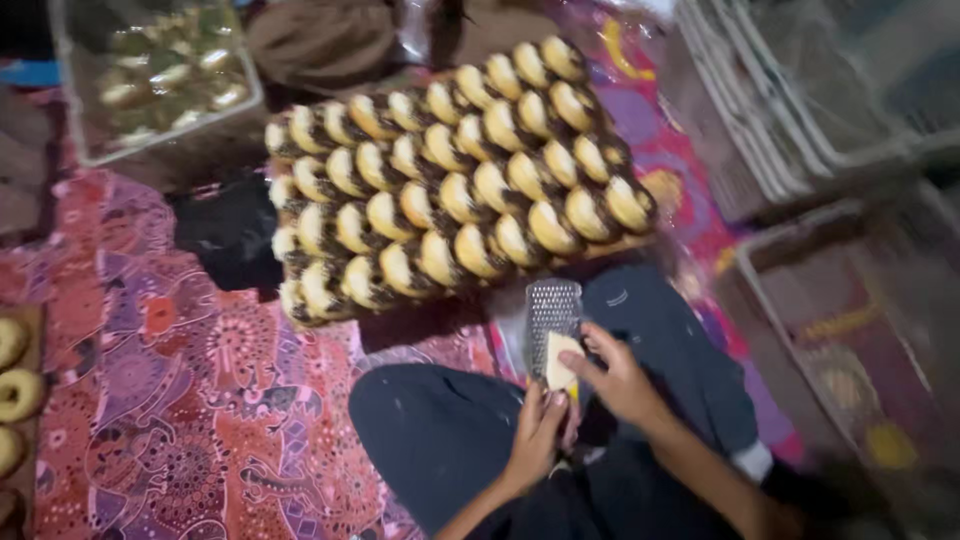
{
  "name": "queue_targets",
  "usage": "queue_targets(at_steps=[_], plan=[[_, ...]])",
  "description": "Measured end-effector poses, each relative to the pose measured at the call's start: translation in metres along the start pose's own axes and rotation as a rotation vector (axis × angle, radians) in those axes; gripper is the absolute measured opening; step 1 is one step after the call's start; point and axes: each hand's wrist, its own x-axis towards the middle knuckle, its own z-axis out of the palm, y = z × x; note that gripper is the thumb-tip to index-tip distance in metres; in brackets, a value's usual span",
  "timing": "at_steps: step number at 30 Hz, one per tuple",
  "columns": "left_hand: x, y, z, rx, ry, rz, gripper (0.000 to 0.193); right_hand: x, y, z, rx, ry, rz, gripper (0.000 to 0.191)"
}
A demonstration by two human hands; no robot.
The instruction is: The person grates a white block over ring-shaped pastries arranged on a wooden board, then places each pastry into a clear plastic bag. The person repeats this process for multiple pastries.
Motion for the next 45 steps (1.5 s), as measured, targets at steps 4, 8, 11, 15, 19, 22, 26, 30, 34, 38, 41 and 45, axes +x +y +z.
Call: queue_targets(at_steps=[4,8,11,15,19,22,26,30,34,38,41,45], plan=[[-0.023,-0.005,0.011,0.408,-0.192,-0.053,0.039,-0.049,0.06,-0.057,0.399,0.107,0.005,0.036],[-0.028,-0.002,-0.018,0.682,-0.145,-0.131,0.052,-0.133,0.079,-0.18,0.261,0.766,-0.099,0.047],[-0.028,0.011,-0.061,0.948,-0.016,0.027,0.044,-0.242,0.082,-0.284,-0.104,1.297,-0.033,0.045],[-0.017,0.032,-0.108,1.312,0.151,0.263,0.033,-0.371,0.129,-0.351,-0.561,1.687,0.446,0.043],[-0.001,0.037,-0.116,1.416,0.259,0.23,0.035,-0.42,0.171,-0.354,-0.69,1.642,0.815,0.042],[0.004,0.027,-0.099,1.423,0.274,0.252,0.037,-0.399,0.176,-0.349,-0.815,1.57,0.902,0.04],[-0.015,0.004,-0.065,1.461,0.268,0.335,0.035,-0.292,0.152,-0.331,-1.194,1.536,0.635,0.038],[-0.044,-0.031,-0.028,1.419,0.368,0.232,0.036,-0.206,0.121,-0.304,-1.303,1.191,-0.066,0.037],[-0.036,-0.054,-0.028,1.205,0.441,0.224,0.034,-0.121,0.108,-0.225,-0.945,0.529,-0.442,0.035],[0.042,-0.056,-0.064,0.89,0.56,0.175,0.036,0.003,0.122,-0.122,-0.349,0.051,-0.295,0.037],[0.096,-0.048,-0.08,0.904,0.69,-0.037,0.051,0.078,0.14,-0.058,-0.481,-0.05,0.061,0.065],[0.119,-0.052,-0.082,1.139,0.623,-0.054,0.065,0.103,0.146,-0.008,-1.053,0.118,0.128,0.102]])
